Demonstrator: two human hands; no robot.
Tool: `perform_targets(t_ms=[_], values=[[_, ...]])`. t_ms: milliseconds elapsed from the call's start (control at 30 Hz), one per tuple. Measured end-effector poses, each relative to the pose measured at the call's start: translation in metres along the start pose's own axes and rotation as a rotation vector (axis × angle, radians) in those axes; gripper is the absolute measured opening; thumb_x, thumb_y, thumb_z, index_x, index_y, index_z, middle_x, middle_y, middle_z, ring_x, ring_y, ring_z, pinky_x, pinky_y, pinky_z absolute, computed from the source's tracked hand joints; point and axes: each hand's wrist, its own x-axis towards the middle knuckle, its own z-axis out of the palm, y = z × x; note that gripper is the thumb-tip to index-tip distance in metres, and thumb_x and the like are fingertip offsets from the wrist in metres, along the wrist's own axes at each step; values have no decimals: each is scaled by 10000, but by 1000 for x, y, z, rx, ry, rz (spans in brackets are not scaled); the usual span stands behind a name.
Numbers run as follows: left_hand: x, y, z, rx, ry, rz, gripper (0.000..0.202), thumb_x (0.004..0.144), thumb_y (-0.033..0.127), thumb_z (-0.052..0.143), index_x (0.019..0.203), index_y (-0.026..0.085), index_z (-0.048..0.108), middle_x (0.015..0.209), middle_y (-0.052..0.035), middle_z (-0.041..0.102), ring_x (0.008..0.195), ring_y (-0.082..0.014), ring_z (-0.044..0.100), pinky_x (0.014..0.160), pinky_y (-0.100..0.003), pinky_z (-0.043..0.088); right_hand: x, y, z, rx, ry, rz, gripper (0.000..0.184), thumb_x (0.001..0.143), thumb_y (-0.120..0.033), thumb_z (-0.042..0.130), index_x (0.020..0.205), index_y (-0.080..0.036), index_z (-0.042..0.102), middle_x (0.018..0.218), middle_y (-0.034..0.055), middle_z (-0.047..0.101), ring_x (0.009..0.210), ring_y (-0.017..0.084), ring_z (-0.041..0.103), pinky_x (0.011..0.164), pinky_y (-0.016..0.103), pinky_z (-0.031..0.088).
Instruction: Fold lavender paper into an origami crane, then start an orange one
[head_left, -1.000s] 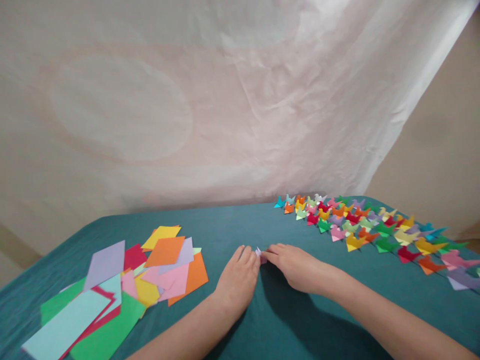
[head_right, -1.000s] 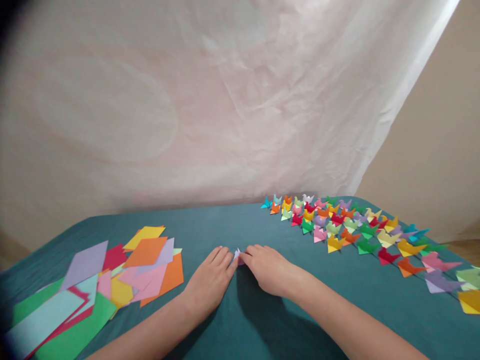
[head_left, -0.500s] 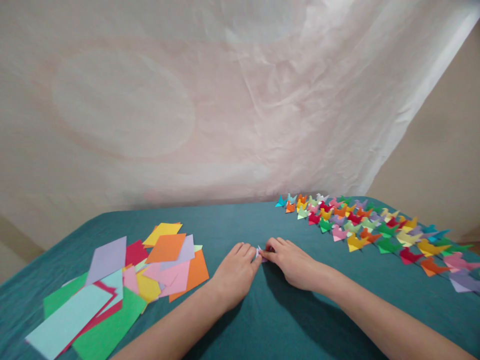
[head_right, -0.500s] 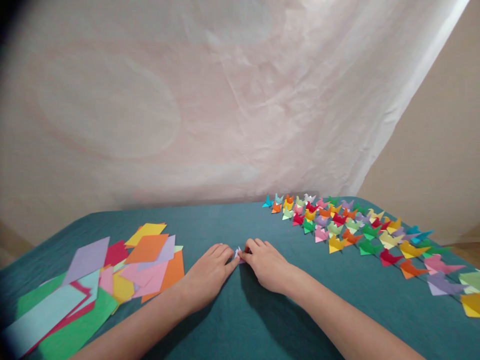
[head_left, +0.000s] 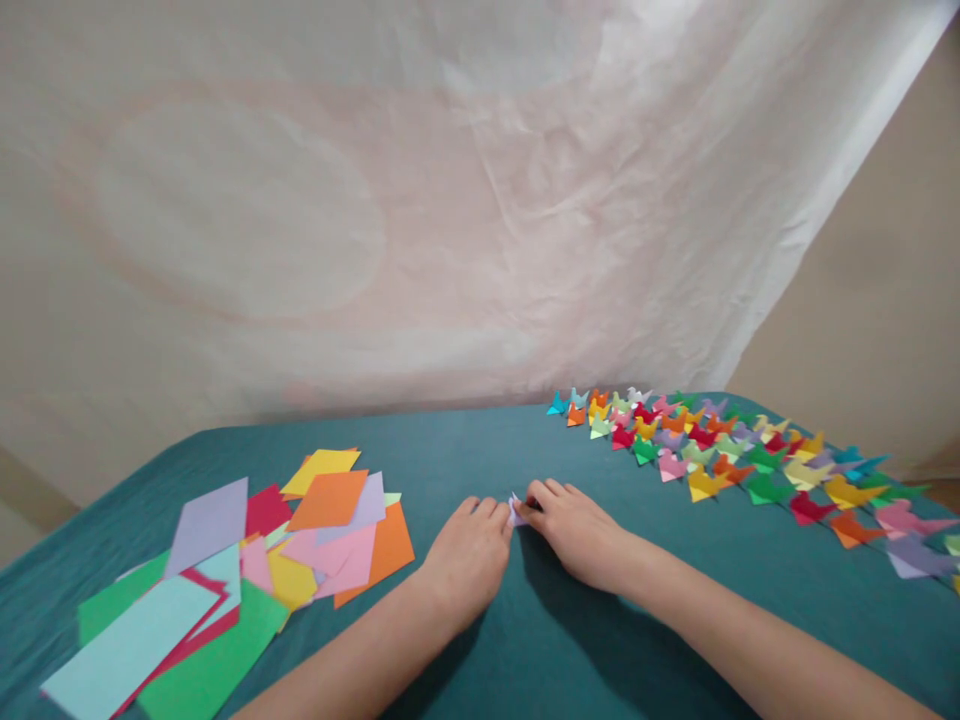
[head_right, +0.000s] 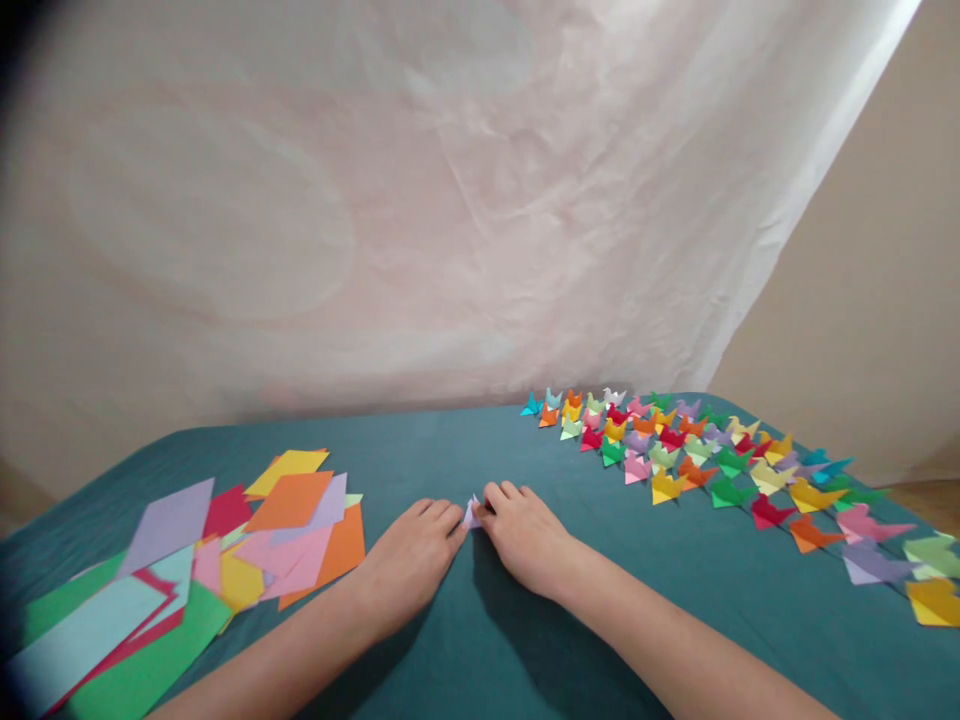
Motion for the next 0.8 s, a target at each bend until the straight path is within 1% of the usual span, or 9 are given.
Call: perform_targets(t_ms=[133, 233, 300, 400, 467, 533, 600, 667, 800], values=[[3, 2, 2, 8, 11, 40, 254, 842, 87, 436, 1004, 83, 632, 952, -112, 616, 897, -241, 525, 797, -360, 392, 3, -2, 8, 39, 56, 51, 246, 888, -111, 413, 1014, -182, 612, 960, 76, 558, 869, 207, 495, 715, 317, 372], [5, 2, 5, -31, 51, 56, 225, 850, 83, 438, 933, 90, 647, 962, -116, 605, 905, -237, 523, 796, -358, 400, 5, 0, 20, 171, 142, 106, 230, 857, -83, 442, 952, -189, 623, 951, 62, 562, 891, 186, 486, 759, 302, 357], [6, 0, 8, -64, 78, 65, 212, 860, 85, 437, 896, 95, 646, 954, -110, 597, 886, -225, 525, 780, -347, 412, 6, 2, 27, 284, 201, 181, 205, 843, -79, 452, 945, -175, 601, 926, 53, 566, 884, 174, 489, 762, 287, 360], [7, -3, 12, -89, 125, 69, 210, 885, 95, 422, 901, 95, 631, 930, -99, 590, 866, -210, 520, 772, -340, 425, 7, 4, 35, 382, 276, 270, 108, 858, -182, 495, 936, -166, 567, 905, 47, 566, 856, 175, 496, 751, 291, 369], [7, -6, 14, -95, 155, 82, 216, 901, 112, 409, 895, 102, 625, 913, -96, 587, 879, -213, 512, 785, -350, 426, 7, 4, 36, 396, 294, 277, 107, 854, -256, 528, 914, -173, 558, 910, 48, 560, 859, 183, 495, 751, 299, 370], [8, -9, 17, -115, 175, 87, 212, 897, 117, 417, 858, 116, 625, 899, -93, 585, 888, -215, 508, 787, -354, 426, 7, 3, 36, 398, 295, 274, 123, 843, -292, 551, 896, -181, 556, 917, 48, 553, 872, 189, 493, 755, 304, 368], [8, -11, 20, -173, 195, 52, 199, 877, 110, 436, 818, 132, 625, 883, -86, 585, 877, -209, 513, 771, -345, 428, 7, 3, 36, 410, 289, 282, 131, 834, -304, 567, 888, -185, 555, 921, 44, 549, 880, 190, 492, 755, 304, 364], [7, -12, 24, -269, 239, -22, 184, 851, 108, 453, 805, 153, 624, 877, -75, 586, 881, -201, 519, 767, -335, 427, 7, 3, 36, 435, 280, 299, 138, 826, -310, 578, 886, -188, 555, 923, 39, 549, 884, 190, 493, 754, 303, 359], [8, -12, 31, -422, 336, -239, 135, 775, 121, 494, 862, 172, 584, 915, -52, 576, 902, -198, 519, 794, -338, 428, 8, 5, 38, 488, 258, 333, 156, 803, -319, 605, 878, -189, 561, 925, 34, 554, 889, 190, 496, 765, 305, 349]])
